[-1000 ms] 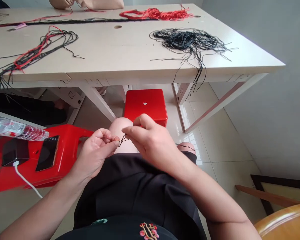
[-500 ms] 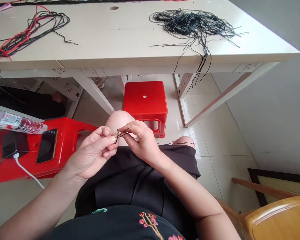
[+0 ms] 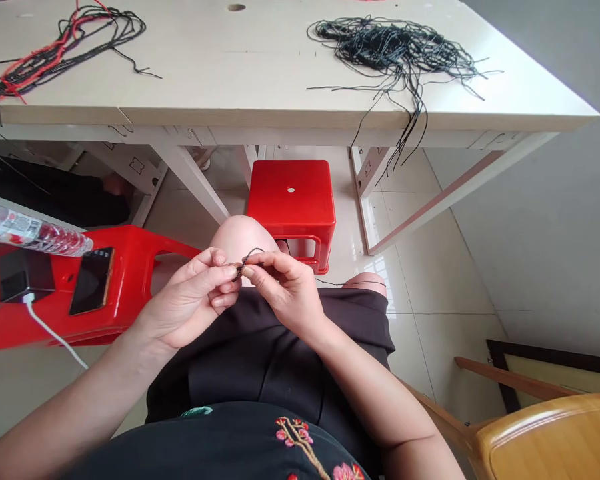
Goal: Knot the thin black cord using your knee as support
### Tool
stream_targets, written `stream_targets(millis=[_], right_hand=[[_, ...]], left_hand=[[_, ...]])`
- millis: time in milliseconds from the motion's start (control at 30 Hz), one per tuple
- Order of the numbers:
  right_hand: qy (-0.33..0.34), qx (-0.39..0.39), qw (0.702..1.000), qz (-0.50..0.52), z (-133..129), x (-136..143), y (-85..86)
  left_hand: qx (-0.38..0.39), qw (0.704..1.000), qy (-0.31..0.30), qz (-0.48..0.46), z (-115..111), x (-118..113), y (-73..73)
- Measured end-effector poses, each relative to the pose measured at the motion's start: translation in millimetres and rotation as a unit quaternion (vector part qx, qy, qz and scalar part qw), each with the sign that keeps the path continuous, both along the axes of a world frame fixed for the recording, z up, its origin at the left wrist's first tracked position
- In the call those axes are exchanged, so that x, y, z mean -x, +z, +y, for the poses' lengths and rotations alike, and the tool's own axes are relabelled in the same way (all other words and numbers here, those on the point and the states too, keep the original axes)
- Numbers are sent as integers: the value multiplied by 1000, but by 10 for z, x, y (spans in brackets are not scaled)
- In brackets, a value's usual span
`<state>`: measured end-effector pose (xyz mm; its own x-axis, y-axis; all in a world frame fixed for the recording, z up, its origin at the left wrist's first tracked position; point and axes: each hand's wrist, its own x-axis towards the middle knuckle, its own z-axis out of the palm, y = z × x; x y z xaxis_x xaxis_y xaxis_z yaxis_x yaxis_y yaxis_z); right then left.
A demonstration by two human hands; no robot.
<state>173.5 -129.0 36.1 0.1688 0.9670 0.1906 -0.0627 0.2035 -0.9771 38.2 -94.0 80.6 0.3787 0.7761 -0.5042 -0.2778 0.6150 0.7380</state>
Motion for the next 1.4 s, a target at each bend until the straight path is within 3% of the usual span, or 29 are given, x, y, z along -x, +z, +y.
stream_targets(millis=[300,433,500,633,733,800,900,1233,1400], right_hand=[[-53,-27,991,-121,-111,8,22],[-63,-12,992,-107,-98,58,47],[-102,-21,984,-143,-84,79,46],[-195,-117,924,-307,-57,89,-6],[-199,-200,875,-394,-41,77,-69],[-195,-220,861,-415,-33,70,-99],[-185,-214,868,-407,-29,71,-117],[-103,-120,933,-322,-81,129,-243],[-99,-58,945,-305,-77,167,-271]], left_hand=[[-24,999,30,9,5,-28,-76],[-118,989,79,34,-34,-88,-152],[-173,978,109,51,-54,-117,-184],[-240,960,129,67,-77,-148,-217],[-255,955,130,82,-74,-150,-228],[-253,956,125,85,-65,-144,-238],[-238,962,109,80,-53,-124,-264],[-176,975,99,95,-96,-60,-438],[-207,965,114,109,-104,-44,-558]])
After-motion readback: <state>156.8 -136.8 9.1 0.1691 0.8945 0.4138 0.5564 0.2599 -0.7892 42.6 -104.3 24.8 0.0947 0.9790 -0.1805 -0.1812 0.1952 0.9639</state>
